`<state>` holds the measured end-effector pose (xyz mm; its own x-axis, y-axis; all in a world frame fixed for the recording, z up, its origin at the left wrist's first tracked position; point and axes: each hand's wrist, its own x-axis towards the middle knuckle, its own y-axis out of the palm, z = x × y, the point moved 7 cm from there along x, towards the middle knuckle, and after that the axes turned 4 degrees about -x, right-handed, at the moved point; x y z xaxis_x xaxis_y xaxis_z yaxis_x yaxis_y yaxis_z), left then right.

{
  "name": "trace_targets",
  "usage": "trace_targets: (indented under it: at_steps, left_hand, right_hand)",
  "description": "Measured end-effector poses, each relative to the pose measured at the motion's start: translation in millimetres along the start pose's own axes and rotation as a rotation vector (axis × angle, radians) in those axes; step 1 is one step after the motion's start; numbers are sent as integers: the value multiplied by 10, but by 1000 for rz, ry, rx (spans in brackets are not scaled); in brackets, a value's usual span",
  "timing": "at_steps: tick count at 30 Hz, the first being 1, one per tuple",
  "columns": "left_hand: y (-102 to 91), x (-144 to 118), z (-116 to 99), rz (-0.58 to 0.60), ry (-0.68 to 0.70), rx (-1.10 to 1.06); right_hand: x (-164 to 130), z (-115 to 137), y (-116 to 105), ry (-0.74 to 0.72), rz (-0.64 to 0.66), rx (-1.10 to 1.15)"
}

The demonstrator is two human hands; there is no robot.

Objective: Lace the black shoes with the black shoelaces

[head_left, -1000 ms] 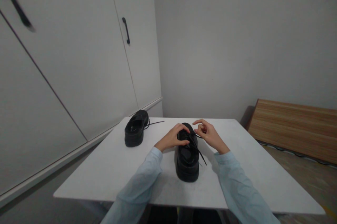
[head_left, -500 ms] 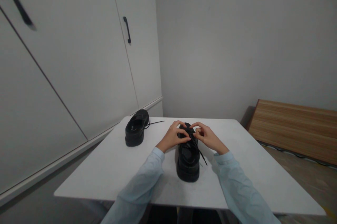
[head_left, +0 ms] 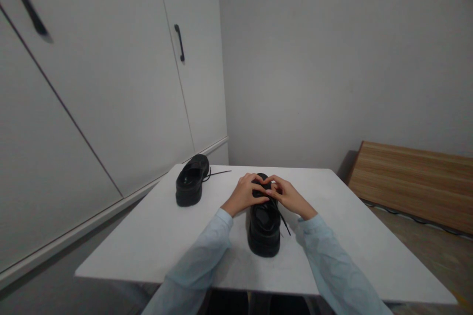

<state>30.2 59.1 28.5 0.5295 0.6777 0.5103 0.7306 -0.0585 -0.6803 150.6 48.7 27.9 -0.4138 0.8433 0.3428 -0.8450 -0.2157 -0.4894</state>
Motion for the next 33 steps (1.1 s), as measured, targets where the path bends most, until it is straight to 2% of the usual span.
trace_targets:
  at_steps: [7,20,22,26,33]
  left_hand:
    - [4,11,-43,-48,-21,-82]
    - [-49,-3,-112,-64,52,-181]
    - [-42,-5,-100,-68,69,-187]
    - [-41,-10,-93,-84,100,-177]
    - [-49,-21,-148,-105,145,-124]
  right_hand:
    - [14,-41,-30,42,-28,-40]
    - [42,-45,-168,-20,-101,-149]
    - [33,-61,-153,-16,-25,-147]
    - [9,-140,-53,13,214,-124]
    - [53,-266,-63,13,261,-233]
